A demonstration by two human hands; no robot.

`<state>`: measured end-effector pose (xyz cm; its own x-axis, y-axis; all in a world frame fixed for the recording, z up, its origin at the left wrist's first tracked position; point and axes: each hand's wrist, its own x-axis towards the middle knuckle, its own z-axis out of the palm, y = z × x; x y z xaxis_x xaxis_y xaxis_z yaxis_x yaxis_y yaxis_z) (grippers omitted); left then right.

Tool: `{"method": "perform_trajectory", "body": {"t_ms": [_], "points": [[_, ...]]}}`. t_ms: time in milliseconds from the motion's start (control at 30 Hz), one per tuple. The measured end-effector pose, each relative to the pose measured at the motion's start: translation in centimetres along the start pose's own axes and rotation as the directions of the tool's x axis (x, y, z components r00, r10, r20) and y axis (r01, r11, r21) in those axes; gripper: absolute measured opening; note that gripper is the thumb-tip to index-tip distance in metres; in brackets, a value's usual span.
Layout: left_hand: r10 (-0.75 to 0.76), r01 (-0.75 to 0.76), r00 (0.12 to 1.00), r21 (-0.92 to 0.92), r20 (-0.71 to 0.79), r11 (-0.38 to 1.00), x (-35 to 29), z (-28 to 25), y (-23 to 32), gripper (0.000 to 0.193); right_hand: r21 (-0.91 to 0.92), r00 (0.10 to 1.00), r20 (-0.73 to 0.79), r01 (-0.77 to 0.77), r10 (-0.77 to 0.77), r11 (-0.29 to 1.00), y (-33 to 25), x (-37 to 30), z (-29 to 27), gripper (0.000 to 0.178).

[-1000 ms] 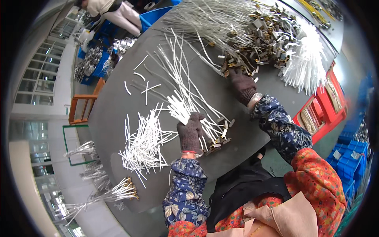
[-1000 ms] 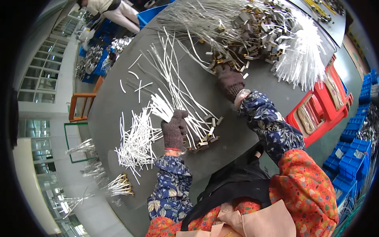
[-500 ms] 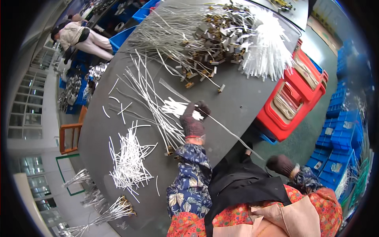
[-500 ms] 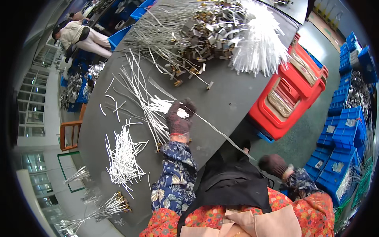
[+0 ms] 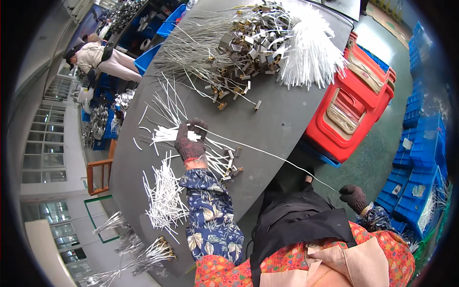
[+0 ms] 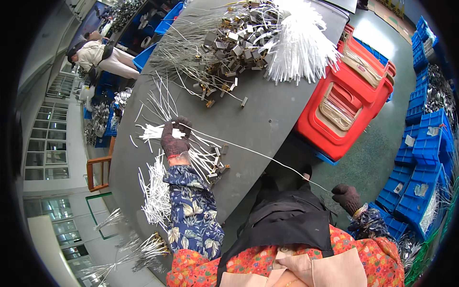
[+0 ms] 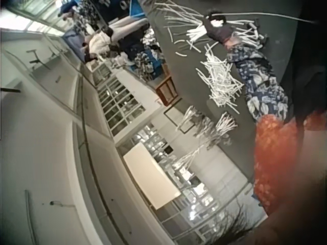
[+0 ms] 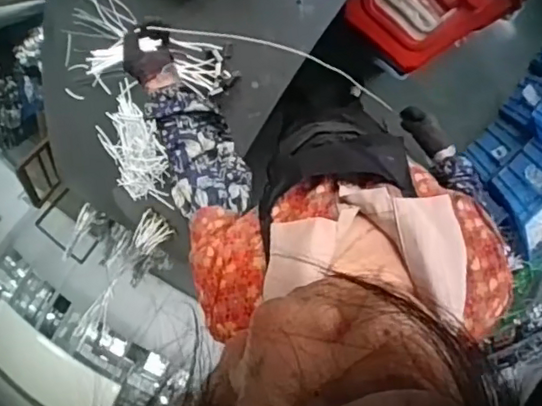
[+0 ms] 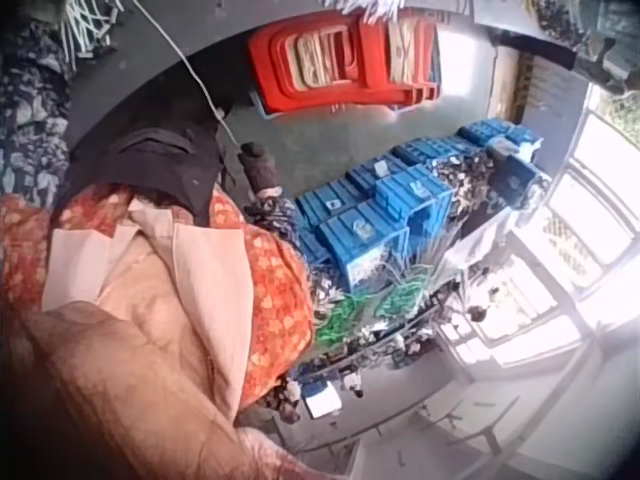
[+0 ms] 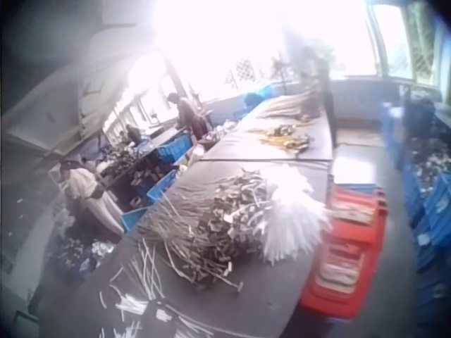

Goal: The person threads white plastic sleeves onto wire leads attached to metal components by hand and organizes the wired components on the workbench.

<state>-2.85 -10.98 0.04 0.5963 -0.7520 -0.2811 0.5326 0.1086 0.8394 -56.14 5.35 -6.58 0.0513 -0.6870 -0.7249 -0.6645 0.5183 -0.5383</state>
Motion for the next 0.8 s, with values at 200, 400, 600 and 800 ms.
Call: {"method": "perform_trajectory", "body": {"t_ms": [200,400,600,800], "points": [[-0.029,0.03,0.999,-0.01,0.029,1.0,-0.2,-0.9,0.7,0.024,-0.012,0.996,0.069,0.063,-0.062,0.998,-0.9,0.3,0.5,0.03],[0.062,-0.069,0.996,0.103,0.066,0.992,-1.9,0.1,1.5,0.025,-0.044,0.999,0.045,0.033,-0.031,0.998,-1.6,0.7,-0.2,0.031],[0.049,-0.044,0.999,0.396,-0.001,0.917,-1.9,0.0,3.0,0.015,-0.188,0.988,-0.018,0.146,-0.152,0.971,-0.6,1.9,-0.1,0.033],[0.137,-0.319,0.932,0.579,0.336,0.75,-5.3,1.4,-0.1,0.017,-0.18,0.932,0.021,0.36,-0.363,0.915,-1.8,3.4,1.0,0.027]]}}
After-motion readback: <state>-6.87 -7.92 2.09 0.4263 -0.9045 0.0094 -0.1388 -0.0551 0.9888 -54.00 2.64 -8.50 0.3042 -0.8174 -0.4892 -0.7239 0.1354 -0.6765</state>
